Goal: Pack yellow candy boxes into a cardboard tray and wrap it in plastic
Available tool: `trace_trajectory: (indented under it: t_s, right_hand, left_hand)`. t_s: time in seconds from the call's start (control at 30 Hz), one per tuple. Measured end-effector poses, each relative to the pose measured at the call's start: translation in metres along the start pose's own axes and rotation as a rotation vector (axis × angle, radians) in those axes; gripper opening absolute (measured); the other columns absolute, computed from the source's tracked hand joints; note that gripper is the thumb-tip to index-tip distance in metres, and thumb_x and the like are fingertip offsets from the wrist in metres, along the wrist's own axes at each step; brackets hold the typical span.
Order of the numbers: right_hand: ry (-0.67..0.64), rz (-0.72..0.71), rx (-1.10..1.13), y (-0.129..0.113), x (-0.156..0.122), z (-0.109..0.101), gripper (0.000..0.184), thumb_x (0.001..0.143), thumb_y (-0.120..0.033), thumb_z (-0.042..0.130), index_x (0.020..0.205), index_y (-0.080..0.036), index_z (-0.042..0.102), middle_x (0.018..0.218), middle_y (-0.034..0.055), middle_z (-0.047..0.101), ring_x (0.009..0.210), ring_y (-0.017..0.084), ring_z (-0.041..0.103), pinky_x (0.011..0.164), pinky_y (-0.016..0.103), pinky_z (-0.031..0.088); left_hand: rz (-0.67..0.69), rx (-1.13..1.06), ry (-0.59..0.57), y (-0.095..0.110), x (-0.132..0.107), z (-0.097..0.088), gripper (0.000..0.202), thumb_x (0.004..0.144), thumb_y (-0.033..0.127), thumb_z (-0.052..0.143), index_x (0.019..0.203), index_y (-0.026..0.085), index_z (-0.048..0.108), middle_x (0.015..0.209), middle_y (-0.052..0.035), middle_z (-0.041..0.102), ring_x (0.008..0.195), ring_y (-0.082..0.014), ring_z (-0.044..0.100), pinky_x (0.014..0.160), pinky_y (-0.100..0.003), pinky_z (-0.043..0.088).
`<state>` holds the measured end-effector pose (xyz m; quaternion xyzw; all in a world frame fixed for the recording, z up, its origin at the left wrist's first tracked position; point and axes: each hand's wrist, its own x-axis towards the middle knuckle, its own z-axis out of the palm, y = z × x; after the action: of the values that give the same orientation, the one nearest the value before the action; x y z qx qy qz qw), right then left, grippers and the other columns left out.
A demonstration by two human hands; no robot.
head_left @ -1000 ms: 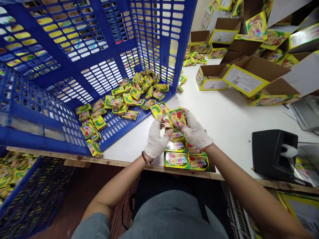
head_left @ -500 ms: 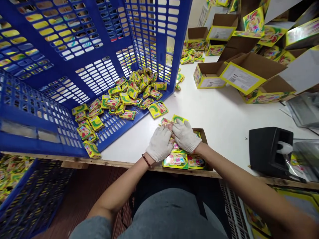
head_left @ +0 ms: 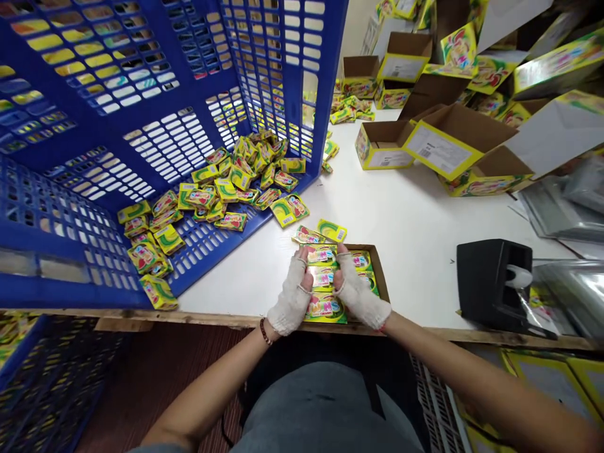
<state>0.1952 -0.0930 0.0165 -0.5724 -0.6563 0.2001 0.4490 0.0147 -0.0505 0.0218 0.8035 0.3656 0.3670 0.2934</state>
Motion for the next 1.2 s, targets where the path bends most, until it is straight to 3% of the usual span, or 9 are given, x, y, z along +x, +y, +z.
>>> trace_trajectory:
  t_s: [0.1, 0.2, 0.3, 0.4, 0.63, 0.77, 0.87, 1.03, 1.2]
  right_hand:
    - [0.078, -0.005, 0.011, 0.008, 0.047, -0.035, 0.063, 0.100, -0.050, 0.036, 0.154, -0.018, 0.029, 0.150, 0.0154, 0.047, 0.138, 0.027, 0.047, 0.111, 0.043, 0.045]
    - [-0.011, 0.076, -0.164, 0.023, 0.110, -0.057, 0.045, 0.095, -0.035, 0.047, 0.135, -0.017, 0.051, 0.136, 0.0152, 0.058, 0.126, 0.028, 0.056, 0.104, 0.041, 0.049]
    - [-0.281, 0.158, -0.472, 0.039, 0.156, -0.050, 0.052, 0.081, -0.028, 0.063, 0.131, -0.015, 0.055, 0.133, 0.0186, 0.056, 0.117, 0.031, 0.060, 0.099, 0.041, 0.049]
    - [-0.465, 0.146, -0.658, 0.051, 0.169, -0.033, 0.074, 0.073, -0.040, 0.074, 0.139, -0.017, 0.048, 0.133, 0.0224, 0.050, 0.112, 0.037, 0.060, 0.093, 0.044, 0.050]
    - [-0.376, 0.250, -0.515, 0.058, 0.148, -0.068, 0.043, 0.084, -0.039, 0.064, 0.119, -0.016, 0.055, 0.109, 0.0156, 0.066, 0.088, 0.025, 0.064, 0.076, 0.034, 0.050]
    - [-0.197, 0.284, -0.328, 0.037, 0.111, -0.127, 0.022, 0.092, -0.035, 0.050, 0.103, -0.018, 0.058, 0.091, 0.0086, 0.068, 0.078, 0.020, 0.060, 0.069, 0.032, 0.047]
    - [-0.265, 0.151, -0.253, 0.013, 0.071, -0.157, 0.025, 0.091, -0.041, 0.049, 0.087, -0.019, 0.061, 0.085, 0.0069, 0.066, 0.079, 0.021, 0.059, 0.069, 0.033, 0.047]
    - [-0.653, 0.270, -0.244, -0.009, 0.021, -0.133, 0.016, 0.078, -0.023, 0.057, 0.090, -0.023, 0.069, 0.085, 0.0027, 0.071, 0.079, 0.023, 0.064, 0.069, 0.033, 0.050]
    - [-0.650, 0.279, -0.598, -0.014, 0.009, -0.095, 0.026, 0.076, -0.015, 0.061, 0.095, -0.027, 0.074, 0.095, 0.0063, 0.073, 0.083, 0.026, 0.066, 0.073, 0.037, 0.048]
  left_hand:
    - [0.144, 0.210, 0.069, 0.022, 0.007, -0.012, 0.057, 0.102, 0.045, 0.036, 0.154, 0.023, 0.036, 0.164, -0.0138, 0.029, 0.153, -0.0292, 0.022, 0.124, -0.055, 0.023]
    - [0.419, 0.429, -0.176, 0.053, 0.015, -0.010, 0.049, 0.099, 0.045, 0.043, 0.142, 0.025, 0.054, 0.153, -0.0136, 0.047, 0.149, -0.0357, 0.030, 0.120, -0.064, 0.023]
    - [0.549, 0.607, -0.484, 0.073, 0.021, 0.004, 0.046, 0.094, 0.053, 0.050, 0.117, 0.019, 0.069, 0.133, -0.0164, 0.063, 0.136, -0.0393, 0.046, 0.116, -0.067, 0.026]
    - [0.518, 0.700, -0.576, 0.074, 0.021, 0.013, 0.046, 0.092, 0.056, 0.051, 0.100, 0.015, 0.072, 0.113, -0.0163, 0.070, 0.128, -0.0380, 0.051, 0.115, -0.066, 0.028]
    - [0.492, 0.289, -0.259, 0.049, 0.029, -0.009, 0.041, 0.098, 0.044, 0.047, 0.125, 0.018, 0.063, 0.143, -0.0178, 0.056, 0.135, -0.0273, 0.051, 0.111, -0.048, 0.044]
    - [0.209, 0.366, 0.038, 0.014, 0.086, -0.042, 0.034, 0.096, 0.031, 0.046, 0.123, 0.020, 0.064, 0.136, -0.0131, 0.061, 0.131, -0.0259, 0.053, 0.113, -0.046, 0.042]
    - [0.048, 0.609, 0.012, -0.018, 0.140, -0.057, 0.031, 0.089, 0.028, 0.052, 0.115, 0.018, 0.066, 0.125, -0.0123, 0.063, 0.122, -0.0277, 0.056, 0.109, -0.043, 0.044]
    - [-0.103, 0.971, -0.168, -0.045, 0.190, -0.055, 0.045, 0.075, 0.037, 0.069, 0.114, 0.015, 0.064, 0.127, -0.0201, 0.055, 0.120, -0.0391, 0.050, 0.102, -0.050, 0.043]
    - [-0.151, 1.031, -0.119, -0.044, 0.197, -0.054, 0.056, 0.073, 0.039, 0.073, 0.122, 0.015, 0.060, 0.125, -0.0229, 0.056, 0.117, -0.0442, 0.051, 0.096, -0.056, 0.044]
